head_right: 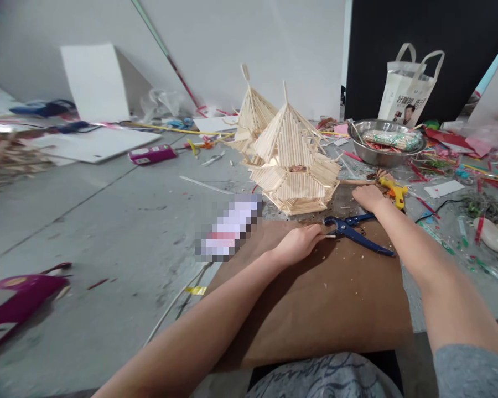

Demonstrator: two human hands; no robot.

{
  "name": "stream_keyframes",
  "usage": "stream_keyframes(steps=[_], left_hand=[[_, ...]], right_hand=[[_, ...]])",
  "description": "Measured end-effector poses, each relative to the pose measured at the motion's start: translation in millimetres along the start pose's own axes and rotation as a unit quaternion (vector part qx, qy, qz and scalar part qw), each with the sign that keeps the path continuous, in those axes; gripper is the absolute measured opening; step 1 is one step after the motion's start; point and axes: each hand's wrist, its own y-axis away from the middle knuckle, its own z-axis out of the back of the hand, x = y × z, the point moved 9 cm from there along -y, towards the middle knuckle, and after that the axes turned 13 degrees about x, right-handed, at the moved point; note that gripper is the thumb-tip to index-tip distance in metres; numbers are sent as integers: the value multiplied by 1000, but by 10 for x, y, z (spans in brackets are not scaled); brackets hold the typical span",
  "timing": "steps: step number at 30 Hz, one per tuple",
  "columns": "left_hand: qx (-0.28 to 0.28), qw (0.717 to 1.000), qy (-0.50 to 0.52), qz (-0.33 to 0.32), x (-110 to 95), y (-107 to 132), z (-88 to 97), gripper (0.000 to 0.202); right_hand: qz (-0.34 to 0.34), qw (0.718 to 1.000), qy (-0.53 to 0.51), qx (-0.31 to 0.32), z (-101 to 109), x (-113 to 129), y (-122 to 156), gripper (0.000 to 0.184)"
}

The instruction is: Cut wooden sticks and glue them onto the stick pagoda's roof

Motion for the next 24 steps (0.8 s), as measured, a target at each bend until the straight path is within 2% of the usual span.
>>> stream_keyframes(steps=[4, 7, 11, 15, 17, 19, 21, 23, 24], left_hand=[[-3, 1000, 1, -8, 30, 22, 65, 23], [-2, 1000, 5, 2, 88, 40, 119, 24], [2, 1000, 9, 28, 203, 46, 140, 26], [-8, 999, 9, 48, 271, 44, 133, 24], [-24, 998, 21, 57, 274, 47, 141, 22], [-59, 995, 55, 51, 228, 63, 194, 21], [-115, 984, 135, 29, 141, 108, 304, 23], [-173, 945, 278, 19, 92, 184, 429, 26], [-189, 911, 367, 14, 71, 219, 472, 32]], right_hand=[[22, 1000, 6, -10, 23, 34, -5, 30], [45, 998, 1, -33, 145, 98, 36, 27], [50, 994, -15, -92, 394, 143, 194, 24], [13, 982, -68, -174, 579, 93, 509, 24], [11, 950, -162, -267, 686, 51, 804, 17], [36, 900, -227, -370, 789, 85, 1175, 14], [87, 862, -211, -453, 905, 265, 1553, 12], [201, 841, -146, -480, 1015, 629, 1838, 10], [256, 834, -110, -476, 1052, 819, 1935, 10]])
